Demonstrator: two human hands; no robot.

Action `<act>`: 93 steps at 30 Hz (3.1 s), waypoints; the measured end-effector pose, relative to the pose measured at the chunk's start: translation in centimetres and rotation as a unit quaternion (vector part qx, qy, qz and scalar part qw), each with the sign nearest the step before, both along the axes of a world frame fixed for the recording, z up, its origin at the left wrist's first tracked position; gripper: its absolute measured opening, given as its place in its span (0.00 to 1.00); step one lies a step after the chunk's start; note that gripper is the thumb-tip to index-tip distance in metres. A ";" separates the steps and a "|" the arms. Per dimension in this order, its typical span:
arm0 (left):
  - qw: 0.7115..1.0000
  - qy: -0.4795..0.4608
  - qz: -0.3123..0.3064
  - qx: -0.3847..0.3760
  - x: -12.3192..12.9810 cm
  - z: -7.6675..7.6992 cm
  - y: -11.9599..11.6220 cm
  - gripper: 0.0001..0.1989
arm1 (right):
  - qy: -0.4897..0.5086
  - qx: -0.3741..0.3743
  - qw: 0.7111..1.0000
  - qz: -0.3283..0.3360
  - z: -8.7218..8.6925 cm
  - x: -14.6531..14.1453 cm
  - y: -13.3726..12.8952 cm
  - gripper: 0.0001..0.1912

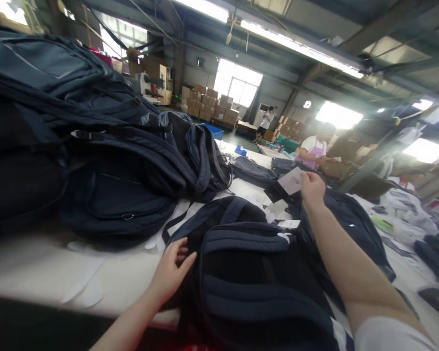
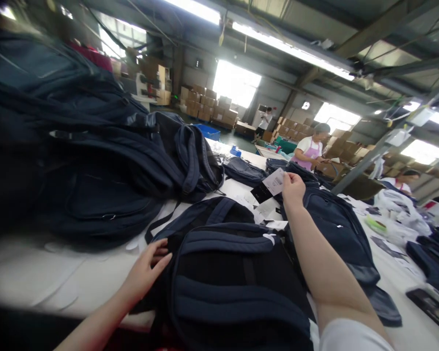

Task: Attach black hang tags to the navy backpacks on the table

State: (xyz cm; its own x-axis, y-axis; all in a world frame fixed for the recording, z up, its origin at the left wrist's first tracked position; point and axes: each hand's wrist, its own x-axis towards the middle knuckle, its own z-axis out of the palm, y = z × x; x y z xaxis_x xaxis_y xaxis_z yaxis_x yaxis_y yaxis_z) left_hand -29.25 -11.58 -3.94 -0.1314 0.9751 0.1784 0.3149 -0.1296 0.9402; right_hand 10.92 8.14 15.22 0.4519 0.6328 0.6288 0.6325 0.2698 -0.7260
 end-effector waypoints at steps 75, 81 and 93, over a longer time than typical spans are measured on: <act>0.901 -0.401 -0.157 -0.047 -7.6 7.1 -5.1 0.15 | -0.095 -0.341 0.631 0.690 -8.1 -27.6 -17.9 0.11; 0.957 -0.277 -0.088 0.000 -6.2 7.3 -4.7 0.14 | -0.141 -0.271 0.681 0.665 -8.0 -27.4 -18.3 0.05; 0.981 0.078 0.122 0.126 -5.6 7.7 -4.8 0.07 | -0.103 -0.331 0.712 0.610 -8.5 -27.3 -18.9 0.08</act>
State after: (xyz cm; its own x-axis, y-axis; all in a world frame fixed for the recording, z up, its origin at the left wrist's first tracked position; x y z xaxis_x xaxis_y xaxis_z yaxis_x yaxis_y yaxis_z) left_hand -34.86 -16.42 3.75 -0.3076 0.8400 0.4470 0.5031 -0.2552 0.8257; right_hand -16.41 -10.71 6.72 -0.7477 0.6639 -0.0169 0.3320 0.3515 -0.8753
